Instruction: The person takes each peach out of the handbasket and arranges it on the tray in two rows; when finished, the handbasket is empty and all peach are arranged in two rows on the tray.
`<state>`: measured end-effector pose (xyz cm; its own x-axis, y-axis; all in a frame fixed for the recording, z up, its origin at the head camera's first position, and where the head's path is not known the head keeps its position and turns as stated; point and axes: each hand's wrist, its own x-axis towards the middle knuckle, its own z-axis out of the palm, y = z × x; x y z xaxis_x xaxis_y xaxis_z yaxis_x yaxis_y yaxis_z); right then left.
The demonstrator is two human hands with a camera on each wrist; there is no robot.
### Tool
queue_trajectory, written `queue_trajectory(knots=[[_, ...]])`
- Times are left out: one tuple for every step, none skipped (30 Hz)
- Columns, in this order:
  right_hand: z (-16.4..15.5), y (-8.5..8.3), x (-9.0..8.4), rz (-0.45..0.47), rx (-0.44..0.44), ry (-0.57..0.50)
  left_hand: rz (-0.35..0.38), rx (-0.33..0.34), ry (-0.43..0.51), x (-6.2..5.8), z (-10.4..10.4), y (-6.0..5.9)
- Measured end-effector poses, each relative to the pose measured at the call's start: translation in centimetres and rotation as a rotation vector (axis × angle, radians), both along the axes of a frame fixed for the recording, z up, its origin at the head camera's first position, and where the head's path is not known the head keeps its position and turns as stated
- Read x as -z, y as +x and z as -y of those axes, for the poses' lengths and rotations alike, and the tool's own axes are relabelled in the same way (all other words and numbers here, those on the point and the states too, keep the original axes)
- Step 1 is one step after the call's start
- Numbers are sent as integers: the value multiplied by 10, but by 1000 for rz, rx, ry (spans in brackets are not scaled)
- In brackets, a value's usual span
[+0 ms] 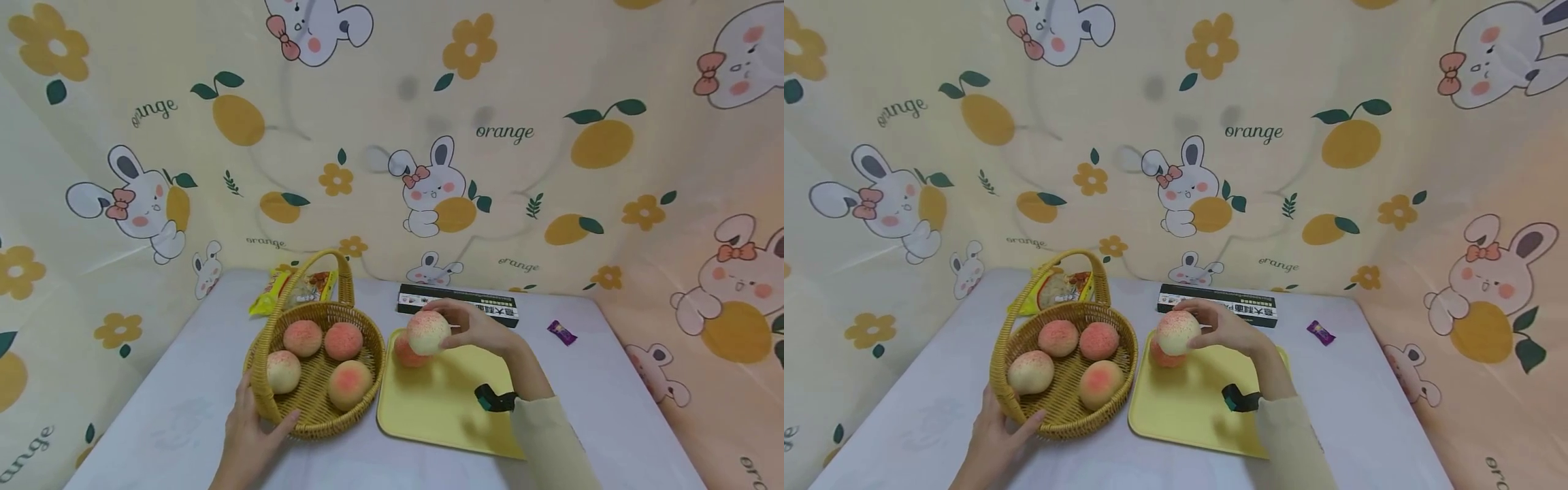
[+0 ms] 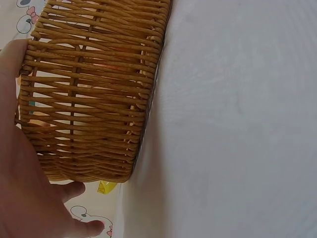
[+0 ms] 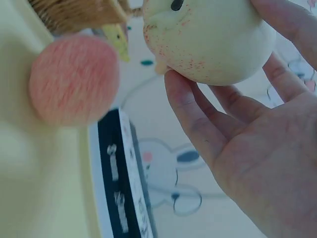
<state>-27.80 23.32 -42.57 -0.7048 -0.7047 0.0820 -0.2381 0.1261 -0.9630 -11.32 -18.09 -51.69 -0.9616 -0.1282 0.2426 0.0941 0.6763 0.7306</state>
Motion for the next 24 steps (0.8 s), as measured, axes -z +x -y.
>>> queue_trajectory(knots=[[-5, 1, 2, 0, 14, 2, 5, -2, -2, 0, 0, 0], [-9, 3, 3, 0, 26, 4, 9, -4, -3, 0, 0, 0], [-13, 4, 5, 2, 37, 5, 13, -6, -6, 0, 0, 1], [-17, 6, 7, 4, 49, 8, 15, -9, -8, 0, 0, 1], [-22, 7, 9, 9, 59, 12, 17, -11, -9, 0, 0, 1], [-26, 8, 12, 13, 74, 18, 19, -11, -11, 0, 0, 1], [-30, 9, 14, 16, 89, 25, 19, -11, -12, 0, 0, 1], [-34, 10, 16, 19, 105, 30, 18, -10, -11, 0, 0, 1], [-37, 11, 18, 23, 122, 35, 16, -8, -10, 0, 0, 0], [-40, 12, 20, 27, 140, 42, 13, -6, -9, 0, 0, 0], [-43, 13, 23, 31, 160, 48, 15, -4, -9, -1, 1, 0], [-46, 13, 25, 30, 174, 51, 16, -4, -11, -1, 1, -1], [-49, 14, 27, 29, 185, 52, 16, -4, -11, -1, 1, -1], [-51, 14, 29, 25, 192, 51, 18, -4, -11, -1, 1, -1], [-53, 15, 32, 25, 200, 49, 23, -3, -11, -1, 1, -1], [-56, 15, 35, 22, 204, 47, 27, -3, -12, -1, 1, -1], [-58, 15, 37, 18, 208, 45, 30, -3, -13, -1, 1, -1], [-60, 15, 40, 16, 213, 45, 31, -4, -13, -1, 1, -1], [-61, 15, 43, 16, 221, 44, 32, -4, -15, -1, 1, -1], [-62, 15, 45, 18, 225, 43, 31, -5, -15, -1, 1, -1], [-64, 15, 48, 21, 230, 40, 33, -6, -18, -1, 0, -1], [-64, 15, 50, 20, 233, 39, 35, -7, -21, -2, 0, -1], [-65, 16, 52, 26, 239, 35, 36, -8, -22, -2, 0, 0], [-66, 16, 55, 29, 241, 29, 37, -9, -23, -2, 0, 0]])
